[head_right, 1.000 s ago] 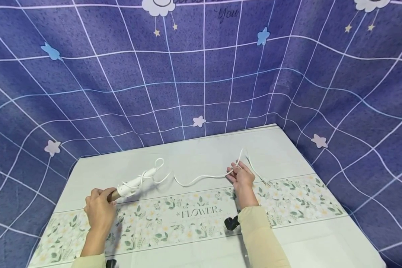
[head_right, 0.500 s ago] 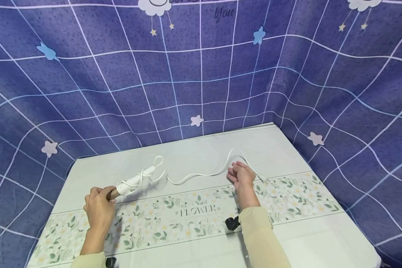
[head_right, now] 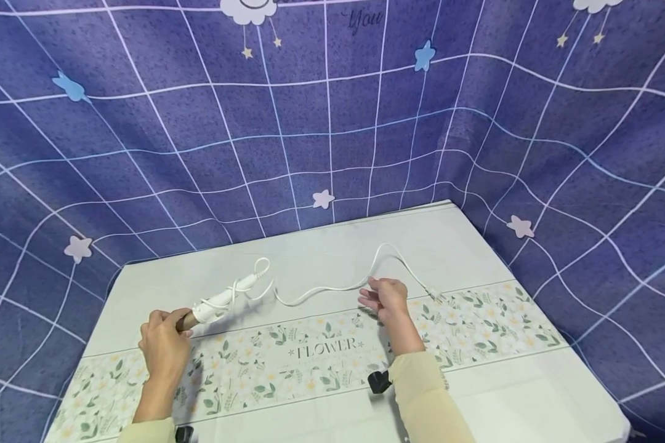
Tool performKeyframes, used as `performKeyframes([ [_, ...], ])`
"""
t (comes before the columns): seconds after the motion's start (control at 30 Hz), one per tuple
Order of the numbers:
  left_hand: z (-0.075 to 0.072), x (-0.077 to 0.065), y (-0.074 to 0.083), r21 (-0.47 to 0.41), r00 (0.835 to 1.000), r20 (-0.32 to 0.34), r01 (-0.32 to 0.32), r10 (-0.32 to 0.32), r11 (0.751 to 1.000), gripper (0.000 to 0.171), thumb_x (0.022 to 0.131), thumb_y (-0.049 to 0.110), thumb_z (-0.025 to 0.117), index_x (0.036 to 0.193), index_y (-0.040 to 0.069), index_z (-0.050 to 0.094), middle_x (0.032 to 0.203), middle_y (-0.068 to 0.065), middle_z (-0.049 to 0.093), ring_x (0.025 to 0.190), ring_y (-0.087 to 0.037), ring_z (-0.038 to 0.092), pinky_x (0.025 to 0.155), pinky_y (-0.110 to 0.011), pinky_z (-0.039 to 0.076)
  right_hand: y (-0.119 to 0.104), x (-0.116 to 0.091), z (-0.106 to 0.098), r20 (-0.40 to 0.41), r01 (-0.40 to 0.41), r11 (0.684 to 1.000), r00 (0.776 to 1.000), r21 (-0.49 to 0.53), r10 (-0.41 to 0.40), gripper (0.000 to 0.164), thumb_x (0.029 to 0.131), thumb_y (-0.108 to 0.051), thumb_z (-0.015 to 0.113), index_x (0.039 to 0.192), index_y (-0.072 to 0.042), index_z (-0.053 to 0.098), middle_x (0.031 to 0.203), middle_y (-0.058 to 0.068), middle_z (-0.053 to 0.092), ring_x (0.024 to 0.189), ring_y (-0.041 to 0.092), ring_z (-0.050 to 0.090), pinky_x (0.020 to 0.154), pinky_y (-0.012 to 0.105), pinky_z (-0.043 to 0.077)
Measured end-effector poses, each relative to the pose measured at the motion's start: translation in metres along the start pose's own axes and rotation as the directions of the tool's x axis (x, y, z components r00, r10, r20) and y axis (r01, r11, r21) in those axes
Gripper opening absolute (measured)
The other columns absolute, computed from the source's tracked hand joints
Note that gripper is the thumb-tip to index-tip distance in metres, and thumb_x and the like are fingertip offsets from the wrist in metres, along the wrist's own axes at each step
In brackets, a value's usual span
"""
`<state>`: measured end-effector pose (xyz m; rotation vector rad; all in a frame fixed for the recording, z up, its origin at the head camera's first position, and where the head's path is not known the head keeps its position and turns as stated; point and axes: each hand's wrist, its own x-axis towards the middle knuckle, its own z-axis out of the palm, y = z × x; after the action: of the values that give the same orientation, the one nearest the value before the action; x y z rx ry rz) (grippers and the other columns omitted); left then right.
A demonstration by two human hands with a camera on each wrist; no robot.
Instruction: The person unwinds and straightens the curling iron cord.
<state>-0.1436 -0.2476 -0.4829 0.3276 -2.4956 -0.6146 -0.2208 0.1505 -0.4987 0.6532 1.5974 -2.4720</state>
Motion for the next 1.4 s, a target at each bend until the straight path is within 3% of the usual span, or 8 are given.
performKeyframes([
  [0.13, 0.000, -0.001, 0.002, -0.006, 1.000, -0.004, 0.001, -0.001, 1.000, 0.039, 0.072, -0.017, 0.071, 0.107, 0.000, 0.068, 0.100, -0.021, 0.051, 0.095, -0.042, 0.045, 0.080, -0.059, 0.032, 0.009, -0.004, 0.010, 0.070, -0.005, 1.000, 0.998, -0.006, 0.006, 0.041, 0.094, -0.002, 0.055, 0.128, 0.018, 0.042, 0.099, 0.022, 0.058, 0.087, 0.029, 0.069, 0.086, 0.044, 0.052],
  [0.27, 0.000, -0.001, 0.005, -0.015, 1.000, -0.010, -0.002, 0.002, 1.000, 0.038, 0.071, -0.016, 0.071, 0.106, 0.000, 0.069, 0.099, -0.020, 0.052, 0.094, -0.041, 0.045, 0.080, -0.058, 0.032, 0.016, -0.007, 0.025, 0.135, -0.029, 1.000, 0.990, 0.002, 0.029, 0.040, 0.095, -0.003, 0.055, 0.127, 0.017, 0.043, 0.094, 0.019, 0.063, 0.083, 0.029, 0.070, 0.086, 0.046, 0.051],
  [0.43, 0.000, -0.001, 0.008, -0.027, 1.000, -0.008, -0.010, 0.010, 1.000, 0.039, 0.071, -0.015, 0.072, 0.106, 0.000, 0.069, 0.099, -0.020, 0.052, 0.095, -0.041, 0.046, 0.081, -0.059, 0.033, 0.022, -0.010, 0.044, 0.214, -0.040, 0.999, 0.976, 0.018, 0.035, 0.040, 0.095, -0.002, 0.055, 0.129, 0.016, 0.044, 0.105, 0.028, 0.063, 0.089, 0.034, 0.070, 0.086, 0.048, 0.051],
  [0.7, 0.000, -0.003, 0.007, -0.030, 1.000, 0.010, -0.009, 0.009, 0.999, 0.039, 0.071, -0.015, 0.072, 0.107, 0.000, 0.068, 0.100, -0.020, 0.052, 0.096, -0.041, 0.045, 0.083, -0.059, 0.033, 0.033, -0.011, 0.063, 0.347, -0.068, 0.998, 0.936, 0.008, 0.061, 0.043, 0.098, -0.005, 0.051, 0.135, 0.013, 0.040, 0.130, 0.037, 0.047, 0.106, 0.042, 0.062, 0.089, 0.048, 0.049],
  [1.0, 0.001, -0.004, 0.010, -0.037, 1.000, 0.004, -0.020, 0.020, 0.999, 0.040, 0.070, -0.015, 0.072, 0.106, 0.000, 0.069, 0.100, -0.020, 0.053, 0.095, -0.041, 0.047, 0.082, -0.059, 0.033, 0.040, -0.010, 0.078, 0.423, -0.123, 0.991, 0.901, 0.045, 0.092, 0.042, 0.099, -0.006, 0.051, 0.135, 0.012, 0.041, 0.133, 0.038, 0.044, 0.113, 0.047, 0.055, 0.091, 0.048, 0.049],
  [1.23, 0.001, -0.005, 0.013, -0.043, 0.999, 0.034, 0.001, 0.000, 0.999, 0.038, 0.072, -0.014, 0.072, 0.108, 0.001, 0.069, 0.101, -0.019, 0.053, 0.097, -0.040, 0.047, 0.085, -0.059, 0.033, 0.048, -0.010, 0.090, 0.501, -0.151, 0.987, 0.859, 0.052, 0.105, 0.046, 0.100, -0.008, 0.048, 0.139, 0.013, 0.035, 0.135, 0.038, 0.042, 0.116, 0.047, 0.053, 0.092, 0.048, 0.049],
  [1.4, 0.002, -0.006, 0.017, -0.047, 0.999, 0.054, 0.009, -0.006, 0.999, 0.038, 0.073, -0.013, 0.073, 0.108, 0.001, 0.069, 0.102, -0.019, 0.054, 0.098, -0.040, 0.047, 0.089, -0.062, 0.032, 0.053, -0.009, 0.095, 0.526, -0.184, 0.980, 0.842, 0.071, 0.120, 0.046, 0.101, -0.009, 0.048, 0.139, 0.013, 0.034, 0.136, 0.039, 0.040, 0.117, 0.048, 0.051, 0.092, 0.049, 0.048],
])
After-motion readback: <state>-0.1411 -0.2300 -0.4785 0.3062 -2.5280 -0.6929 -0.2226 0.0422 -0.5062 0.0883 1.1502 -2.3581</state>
